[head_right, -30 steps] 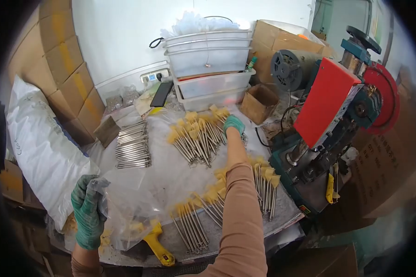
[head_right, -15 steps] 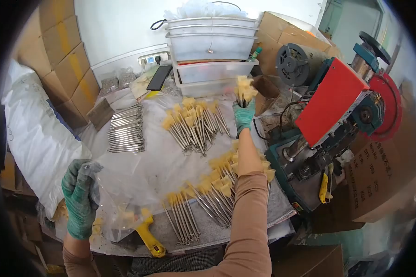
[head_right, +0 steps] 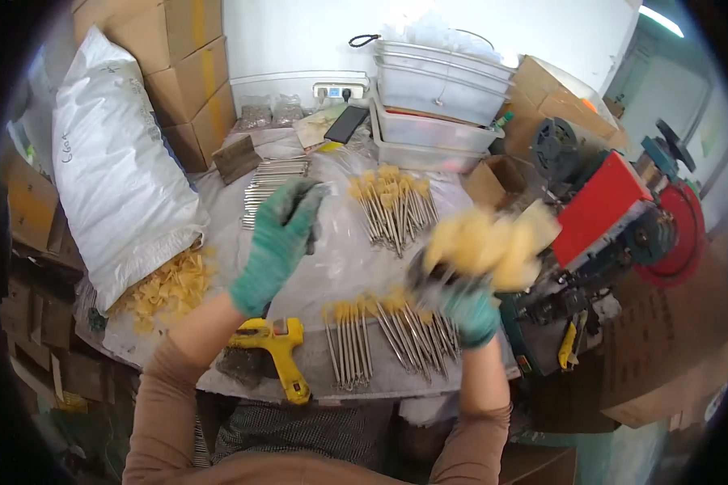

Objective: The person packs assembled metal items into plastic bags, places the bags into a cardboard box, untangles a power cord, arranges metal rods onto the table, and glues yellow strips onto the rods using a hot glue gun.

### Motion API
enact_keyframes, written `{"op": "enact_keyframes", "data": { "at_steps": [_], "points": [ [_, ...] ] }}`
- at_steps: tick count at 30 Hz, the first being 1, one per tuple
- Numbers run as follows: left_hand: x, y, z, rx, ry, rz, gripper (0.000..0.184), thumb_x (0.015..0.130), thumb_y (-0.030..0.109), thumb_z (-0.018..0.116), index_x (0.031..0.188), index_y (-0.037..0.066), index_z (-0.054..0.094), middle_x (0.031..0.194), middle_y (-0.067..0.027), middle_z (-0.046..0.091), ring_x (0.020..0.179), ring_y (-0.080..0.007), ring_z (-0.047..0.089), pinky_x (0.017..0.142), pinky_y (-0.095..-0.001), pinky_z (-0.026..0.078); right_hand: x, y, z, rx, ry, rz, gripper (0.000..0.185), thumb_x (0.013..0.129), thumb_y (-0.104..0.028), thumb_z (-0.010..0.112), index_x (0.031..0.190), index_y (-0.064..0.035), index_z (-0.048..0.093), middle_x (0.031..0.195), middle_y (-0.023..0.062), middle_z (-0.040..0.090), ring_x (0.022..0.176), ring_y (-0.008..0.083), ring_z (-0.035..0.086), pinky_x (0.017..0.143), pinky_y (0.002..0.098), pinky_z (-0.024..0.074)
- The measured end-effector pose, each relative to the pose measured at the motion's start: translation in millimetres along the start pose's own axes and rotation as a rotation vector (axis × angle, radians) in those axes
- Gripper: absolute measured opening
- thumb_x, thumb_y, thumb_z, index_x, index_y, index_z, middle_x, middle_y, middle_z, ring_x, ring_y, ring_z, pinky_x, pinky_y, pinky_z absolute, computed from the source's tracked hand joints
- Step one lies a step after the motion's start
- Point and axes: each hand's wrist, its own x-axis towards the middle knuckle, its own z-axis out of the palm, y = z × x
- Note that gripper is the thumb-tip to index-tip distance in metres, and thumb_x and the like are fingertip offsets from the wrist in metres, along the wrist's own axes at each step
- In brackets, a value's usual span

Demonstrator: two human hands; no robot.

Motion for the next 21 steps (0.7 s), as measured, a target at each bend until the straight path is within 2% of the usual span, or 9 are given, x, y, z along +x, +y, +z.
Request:
{"op": "enact_keyframes", "data": {
  "at_steps": [1,2,6,8,10,14,18,20,21],
  "points": [
    [-3.2,-0.5,7.8,0.086,-0.001,0.054,0.016,0.093,0.017,0.057,0.101,0.004,0.061,0.062,0.0021,0.051,0.05,-0.0035,0.044,0.043,-0.0215,0.035,-17.1,8.8,-24.6,-0.646,0.084,-0.381,0.048,0.097,-0.031,0.04,0.134,-0.0007,0.04,0.125,0.0131,0.053,0.111,0.0283,0.054,0.091,0.0466,0.0468],
    [-8.0,-0.8,14.7,0.174,-0.004,0.105,0.016,0.092,0.017,0.058,0.102,0.005,0.063,0.062,0.0043,0.051,0.051,-0.002,0.043,0.044,-0.02,0.035,-16.4,20.8,-38.5,-0.643,0.082,-0.398,0.048,0.097,-0.031,0.04,0.134,-0.0007,0.04,0.125,0.0131,0.053,0.111,0.0283,0.054,0.091,0.0466,0.0468],
    [-30.7,-9.0,30.1,0.186,-0.073,0.214,0.016,0.09,0.015,0.061,0.101,0.004,0.064,0.069,0.0045,0.052,0.058,-0.0019,0.04,0.05,-0.02,0.035,-4.3,63.8,-101.8,-2.817,0.304,-0.567,0.055,0.076,-0.011,0.072,0.126,-0.0045,0.049,0.116,0.0095,0.06,0.101,0.0192,0.06,0.084,0.0346,0.0501],
    [-43.8,-13.9,23.0,0.15,-0.146,0.202,0.018,0.089,0.014,0.062,0.103,0.004,0.064,0.075,-0.0005,0.059,0.064,-0.0054,0.049,0.057,-0.0222,0.041,-6.0,58.9,-118.4,-2.369,0.391,-0.793,0.056,0.071,0.003,0.07,0.123,-0.0037,0.05,0.109,0.0071,0.062,0.094,0.0151,0.061,0.08,0.0304,0.0511],
    [-59.0,-9.8,13.2,0.085,-0.21,0.089,0.022,0.088,0.014,0.063,0.107,0.004,0.063,0.084,-0.01,0.067,0.075,-0.0136,0.062,0.068,-0.026,0.048,-10.4,69.1,-121.8,-2.439,0.63,-0.892,0.057,0.071,0.009,0.065,0.124,-0.0025,0.048,0.106,0.005,0.061,0.089,0.0124,0.061,0.078,0.028,0.051],
    [-88.7,3.3,2.6,0.411,-0.024,0.325,0.014,0.09,0.015,0.059,0.096,0.004,0.064,0.077,-0.0114,0.061,0.062,-0.016,0.055,0.06,-0.0278,0.046,-18.1,70.6,-137.2,-2.487,0.608,-1.203,0.064,0.068,0.012,0.062,0.128,-0.0009,0.044,0.106,0.0044,0.06,0.092,0.0145,0.06,0.079,0.0273,0.0498],
    [-91.1,-0.5,-5.6,0.353,-0.035,0.488,0.013,0.091,0.017,0.058,0.09,0.004,0.061,0.07,-0.0092,0.057,0.054,-0.0175,0.048,0.055,-0.0309,0.044,-28.1,71.6,-148.4,-2.582,0.76,-1.348,0.08,0.066,0.008,0.063,0.139,0.0009,0.032,0.107,0.0089,0.06,0.094,0.0175,0.059,0.08,0.026,0.0479],
    [-103.7,8.6,-2.5,-0.4,-0.177,-0.088,0.015,0.092,0.016,0.056,0.084,0.003,0.057,0.07,0.0008,0.05,0.059,-0.0083,0.041,0.056,-0.0238,0.039,-26.5,88.6,-151.2,-2.955,1.058,-1.426,0.089,0.064,0.001,0.066,0.143,0.0018,0.024,0.108,0.0155,0.061,0.093,0.0208,0.062,0.08,0.0286,0.049],
    [-106.2,5.1,0.5,-0.398,-0.179,-0.084,0.015,0.092,0.016,0.056,0.084,0.003,0.057,0.07,0.0008,0.05,0.059,-0.0083,0.041,0.056,-0.0238,0.039,-27.0,87.4,-154.9,-2.954,1.053,-1.431,0.089,0.064,0.001,0.066,0.143,0.0018,0.024,0.108,0.0155,0.061,0.093,0.0208,0.062,0.08,0.0286,0.049]
  ]
}}
